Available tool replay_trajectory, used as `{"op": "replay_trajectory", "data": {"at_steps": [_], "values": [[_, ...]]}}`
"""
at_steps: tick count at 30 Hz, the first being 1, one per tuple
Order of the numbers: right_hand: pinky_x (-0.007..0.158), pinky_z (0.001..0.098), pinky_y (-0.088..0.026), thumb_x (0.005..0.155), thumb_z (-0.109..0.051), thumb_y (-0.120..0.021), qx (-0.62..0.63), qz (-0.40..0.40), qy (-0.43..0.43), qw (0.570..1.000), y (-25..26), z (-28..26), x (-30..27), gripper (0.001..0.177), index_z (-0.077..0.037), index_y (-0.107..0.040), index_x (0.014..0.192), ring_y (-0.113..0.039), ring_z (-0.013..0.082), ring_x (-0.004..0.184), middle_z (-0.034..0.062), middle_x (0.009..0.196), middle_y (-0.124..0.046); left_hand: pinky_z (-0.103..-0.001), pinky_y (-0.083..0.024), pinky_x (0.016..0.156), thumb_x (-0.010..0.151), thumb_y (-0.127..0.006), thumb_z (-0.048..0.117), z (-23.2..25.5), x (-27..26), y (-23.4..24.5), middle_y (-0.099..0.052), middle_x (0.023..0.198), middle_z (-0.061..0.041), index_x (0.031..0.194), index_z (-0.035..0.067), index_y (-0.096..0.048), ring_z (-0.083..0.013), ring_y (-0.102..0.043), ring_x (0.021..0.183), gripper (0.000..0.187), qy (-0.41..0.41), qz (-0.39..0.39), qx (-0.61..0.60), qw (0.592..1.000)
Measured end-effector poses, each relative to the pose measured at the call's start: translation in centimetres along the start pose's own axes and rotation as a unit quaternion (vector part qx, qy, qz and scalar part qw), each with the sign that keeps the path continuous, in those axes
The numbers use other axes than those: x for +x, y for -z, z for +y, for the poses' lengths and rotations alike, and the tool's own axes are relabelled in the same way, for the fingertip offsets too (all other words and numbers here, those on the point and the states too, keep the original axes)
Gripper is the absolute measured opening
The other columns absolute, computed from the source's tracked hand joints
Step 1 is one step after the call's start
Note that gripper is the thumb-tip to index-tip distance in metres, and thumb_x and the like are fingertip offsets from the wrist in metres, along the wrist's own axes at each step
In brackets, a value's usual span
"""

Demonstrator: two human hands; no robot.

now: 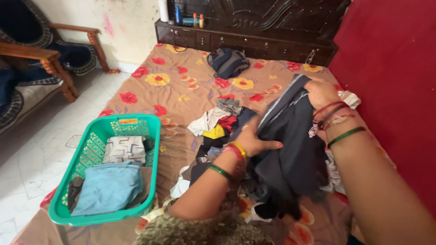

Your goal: The person folds clothes by hand on a bed, including a shirt and a pair of trousers, and places them into a plastic basket.

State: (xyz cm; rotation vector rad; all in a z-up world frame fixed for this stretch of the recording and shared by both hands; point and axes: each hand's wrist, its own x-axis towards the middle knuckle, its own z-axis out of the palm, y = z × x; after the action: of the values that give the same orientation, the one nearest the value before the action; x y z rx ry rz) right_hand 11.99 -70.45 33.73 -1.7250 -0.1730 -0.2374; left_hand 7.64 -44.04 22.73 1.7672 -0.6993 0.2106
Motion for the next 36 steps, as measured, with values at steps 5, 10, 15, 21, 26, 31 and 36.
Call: {"op": "replay_trajectory", "data": {"at_steps": [5, 10, 15, 21, 26, 31, 36], "values": [[0.081, 0.0370, -0.055, 0.083, -0.018, -0.078, -0.382, 0.095, 0.074, 0.916, -1.3, -2.7, -1.3, 0.037, 0.004, -0.071, 0.112, -0.070, 0.0242, 0.089, 0.0150, 0.098, -0.073, -0.039, -0.054, 0.095, 0.080, -0.077, 0.035, -1.4, 1.4, 0.1, -0.079, 0.107, -0.019, 0.120, 0.004, -0.071, -0.0331, -0.075, 0.106, 0.051, 0.191, -0.041, -0.065, 0.979], [0.091, 0.0367, -0.056, 0.080, -0.028, -0.085, -0.370, 0.080, 0.066, 0.923, -1.3, -2.4, -3.8, 0.055, 0.002, -0.067, 0.123, -0.071, 0.0203, 0.103, 0.0130, 0.115, -0.073, -0.041, -0.050, 0.097, 0.098, -0.070, 0.045, -8.4, 4.9, 0.9, -0.072, 0.115, -0.024, 0.120, -0.005, -0.071, -0.0351, -0.067, 0.115, 0.054, 0.266, 0.031, 0.056, 0.962], [0.101, 0.0383, -0.049, 0.078, -0.034, -0.084, -0.264, -0.197, 0.081, 0.941, -5.3, -6.9, -7.6, 0.069, -0.004, -0.058, 0.135, -0.063, 0.0257, 0.120, 0.0128, 0.129, -0.067, -0.042, -0.052, 0.093, 0.095, -0.068, 0.048, -9.9, 7.2, 3.2, -0.073, 0.114, -0.022, 0.118, -0.008, -0.069, -0.0343, -0.069, 0.113, 0.060, 0.396, 0.116, -0.100, 0.906], [0.103, 0.0461, -0.048, 0.069, -0.021, -0.077, -0.517, -0.101, 0.319, 0.788, -10.9, -7.4, -9.6, 0.048, -0.009, -0.070, 0.115, -0.064, 0.0369, 0.118, 0.0154, 0.125, -0.071, -0.046, -0.055, 0.081, 0.092, -0.073, 0.044, -7.2, 10.3, 4.7, -0.074, 0.114, -0.023, 0.113, -0.006, -0.071, -0.0369, -0.070, 0.099, 0.054, 0.361, 0.115, -0.261, 0.888], [0.079, 0.0442, -0.054, 0.088, -0.007, -0.063, -0.415, 0.121, 0.205, 0.878, -5.1, -5.6, -3.5, 0.032, -0.005, -0.073, 0.119, -0.070, 0.0359, 0.092, 0.0221, 0.100, -0.072, -0.043, -0.057, 0.082, 0.094, -0.072, 0.044, -7.0, 12.2, 9.8, -0.079, 0.101, -0.026, 0.109, -0.005, -0.078, -0.0345, -0.076, 0.095, 0.052, 0.212, 0.136, 0.129, 0.959], [0.065, 0.0353, -0.044, 0.105, -0.011, -0.063, -0.025, 0.229, 0.043, 0.972, 1.5, 1.8, 3.9, 0.012, -0.001, -0.070, 0.106, -0.056, 0.0180, 0.076, 0.0045, 0.087, -0.065, -0.042, -0.060, 0.079, 0.081, -0.077, 0.050, 0.5, 11.4, 11.0, -0.079, 0.106, -0.021, 0.124, -0.001, -0.064, -0.0325, -0.076, 0.094, 0.068, 0.169, 0.090, -0.024, 0.981], [0.074, 0.0321, -0.050, 0.094, -0.003, -0.058, -0.452, 0.104, 0.298, 0.834, 1.2, 4.2, 6.9, 0.018, -0.003, -0.072, 0.106, -0.067, 0.0189, 0.084, 0.0095, 0.095, -0.069, -0.041, -0.055, 0.091, 0.072, -0.089, 0.043, 8.1, 8.2, 6.9, -0.066, 0.125, -0.014, 0.136, 0.004, -0.055, -0.0262, -0.065, 0.113, 0.082, -0.056, -0.099, -0.089, 0.990]]}}
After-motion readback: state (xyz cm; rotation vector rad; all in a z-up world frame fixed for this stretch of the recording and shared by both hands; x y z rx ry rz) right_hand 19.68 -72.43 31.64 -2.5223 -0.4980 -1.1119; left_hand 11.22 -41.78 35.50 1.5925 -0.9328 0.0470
